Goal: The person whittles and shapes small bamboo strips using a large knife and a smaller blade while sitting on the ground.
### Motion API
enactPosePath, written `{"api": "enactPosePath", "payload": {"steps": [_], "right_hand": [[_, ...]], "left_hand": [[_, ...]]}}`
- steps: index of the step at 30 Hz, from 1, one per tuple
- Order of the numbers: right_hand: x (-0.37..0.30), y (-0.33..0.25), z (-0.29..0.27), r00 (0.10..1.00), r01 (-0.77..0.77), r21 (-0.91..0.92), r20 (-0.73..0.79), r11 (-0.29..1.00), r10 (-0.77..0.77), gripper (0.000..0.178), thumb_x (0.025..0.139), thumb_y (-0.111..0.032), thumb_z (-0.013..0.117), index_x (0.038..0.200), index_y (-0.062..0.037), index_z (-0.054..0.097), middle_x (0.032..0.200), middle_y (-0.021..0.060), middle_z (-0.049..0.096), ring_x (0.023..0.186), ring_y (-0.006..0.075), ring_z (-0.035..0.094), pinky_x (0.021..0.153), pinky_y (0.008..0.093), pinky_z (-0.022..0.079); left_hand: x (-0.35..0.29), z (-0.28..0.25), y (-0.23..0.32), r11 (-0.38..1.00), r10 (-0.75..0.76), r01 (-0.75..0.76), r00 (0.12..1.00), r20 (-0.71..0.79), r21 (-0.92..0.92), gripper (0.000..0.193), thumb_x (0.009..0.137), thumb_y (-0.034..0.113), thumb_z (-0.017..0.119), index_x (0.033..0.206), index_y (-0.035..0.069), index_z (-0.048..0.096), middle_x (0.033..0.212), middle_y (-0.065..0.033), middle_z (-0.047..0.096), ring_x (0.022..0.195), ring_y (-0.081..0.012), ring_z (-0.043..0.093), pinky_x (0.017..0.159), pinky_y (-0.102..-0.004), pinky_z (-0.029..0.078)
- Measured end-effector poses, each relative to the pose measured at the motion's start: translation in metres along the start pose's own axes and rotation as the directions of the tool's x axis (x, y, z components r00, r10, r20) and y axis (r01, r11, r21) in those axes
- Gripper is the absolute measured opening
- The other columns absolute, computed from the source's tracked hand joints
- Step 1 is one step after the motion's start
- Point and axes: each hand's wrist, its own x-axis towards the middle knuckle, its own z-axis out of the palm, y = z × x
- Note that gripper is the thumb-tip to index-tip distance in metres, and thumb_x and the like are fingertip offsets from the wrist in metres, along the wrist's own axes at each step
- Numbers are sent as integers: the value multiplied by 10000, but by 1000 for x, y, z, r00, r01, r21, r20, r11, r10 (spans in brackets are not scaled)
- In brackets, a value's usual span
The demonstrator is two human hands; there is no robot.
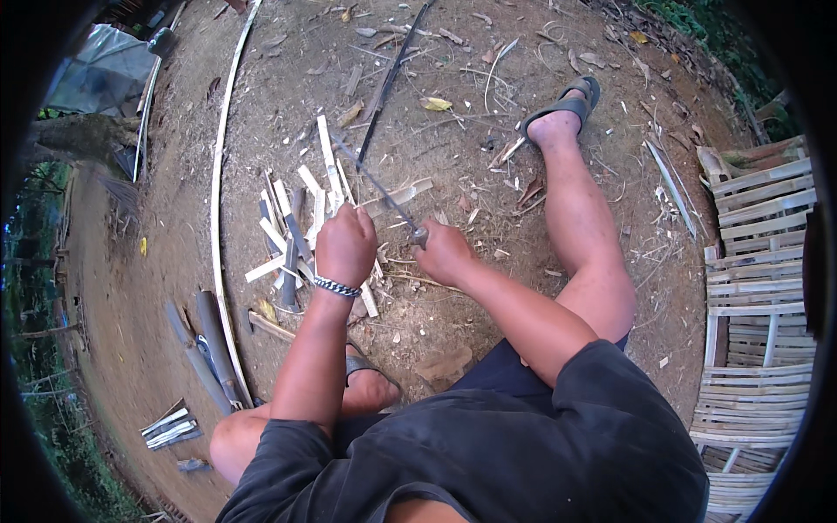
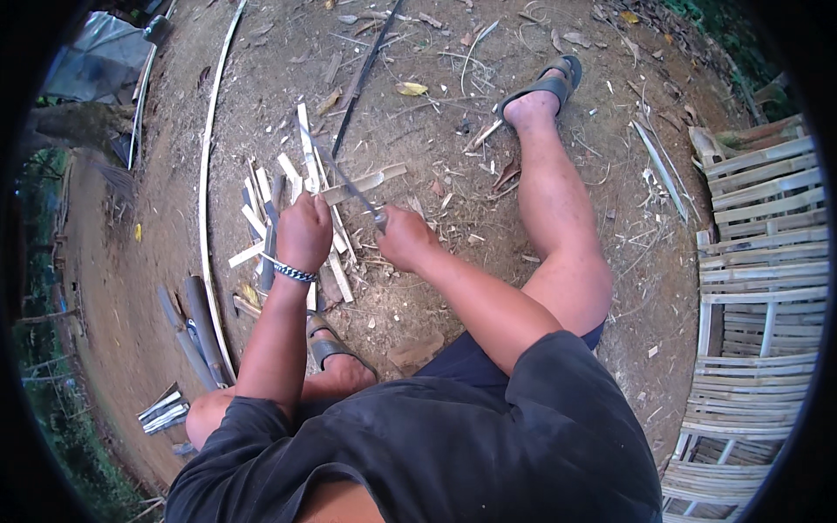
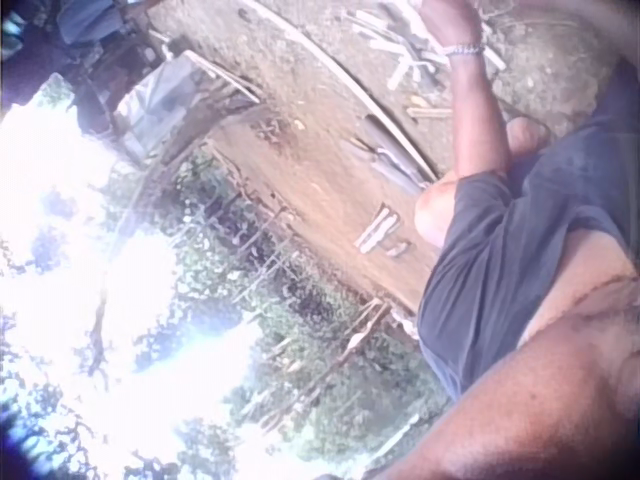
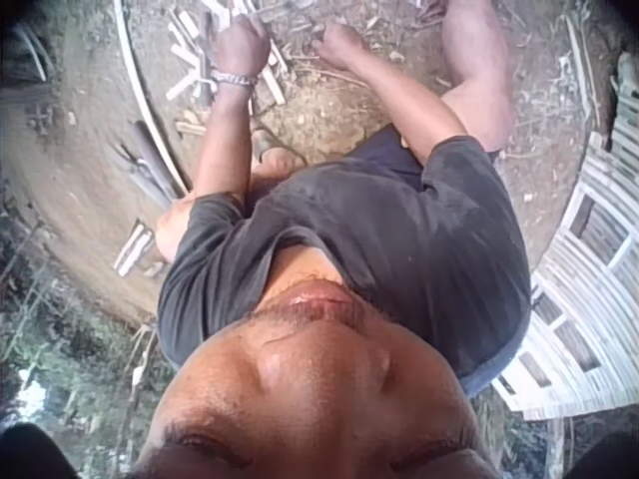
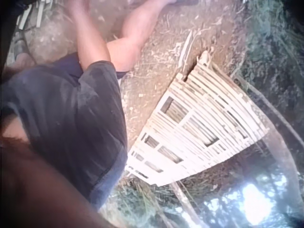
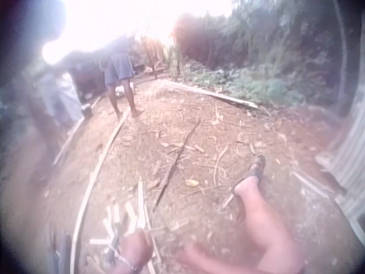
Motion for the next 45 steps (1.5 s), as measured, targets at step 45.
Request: {"api": "enactPosePath", "payload": {"steps": [45], "right_hand": [[70,92,6,968,-250,-48,3,967,251,373,885,-173,676,1246,-84,642,1118,202,721,1028,375,697,916,466,545]], "left_hand": [[15,13,18,994,17,-20,999,-31,-111,341,999,228,527,775,-25,572,663,-301,603,652,-488,619,620,-554,485]]}}
